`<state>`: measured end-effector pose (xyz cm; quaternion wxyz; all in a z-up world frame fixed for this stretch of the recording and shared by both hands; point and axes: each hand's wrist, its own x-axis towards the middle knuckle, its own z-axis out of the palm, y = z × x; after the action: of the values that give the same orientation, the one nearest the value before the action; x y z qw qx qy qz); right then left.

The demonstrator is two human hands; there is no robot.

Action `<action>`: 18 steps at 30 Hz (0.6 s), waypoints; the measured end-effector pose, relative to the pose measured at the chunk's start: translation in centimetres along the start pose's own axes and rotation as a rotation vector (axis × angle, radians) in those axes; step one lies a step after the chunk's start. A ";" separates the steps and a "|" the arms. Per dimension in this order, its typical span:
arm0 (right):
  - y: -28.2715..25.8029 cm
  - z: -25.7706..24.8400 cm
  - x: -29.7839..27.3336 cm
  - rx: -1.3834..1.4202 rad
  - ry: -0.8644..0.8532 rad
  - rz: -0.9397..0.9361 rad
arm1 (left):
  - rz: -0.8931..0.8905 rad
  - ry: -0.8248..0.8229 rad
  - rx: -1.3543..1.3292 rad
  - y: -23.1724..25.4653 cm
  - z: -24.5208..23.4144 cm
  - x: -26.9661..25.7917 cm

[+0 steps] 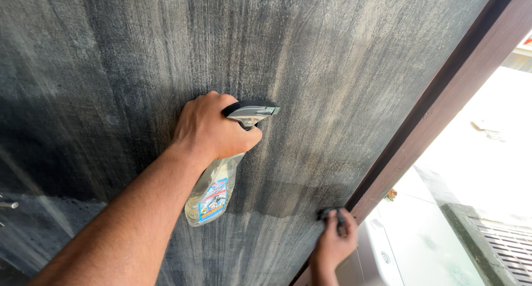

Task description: The person sprays a cleaning solution onto a dark wooden door and wipes the surface with a cloth. They repeatedly spray and wipe different sections of the door, focusing on the area around the handle and latch.

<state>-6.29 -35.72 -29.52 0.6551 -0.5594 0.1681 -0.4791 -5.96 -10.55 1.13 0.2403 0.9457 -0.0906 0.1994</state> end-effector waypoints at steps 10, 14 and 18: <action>1.6 -0.1 1.0 0.052 0.023 0.031 | 0.024 0.032 0.009 -0.3 0.4 0.2; 3.3 0.3 -1.7 0.045 0.095 0.105 | 0.038 0.054 0.003 -0.3 0.3 0.1; 3.8 1.6 -4.2 -0.025 -0.081 0.033 | 0.020 0.038 -0.011 -0.2 0.3 0.0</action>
<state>-5.41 -31.73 -33.77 0.6623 -0.5834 0.1566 -0.4432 -5.80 -10.52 0.81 0.2451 0.9394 -0.0967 0.2193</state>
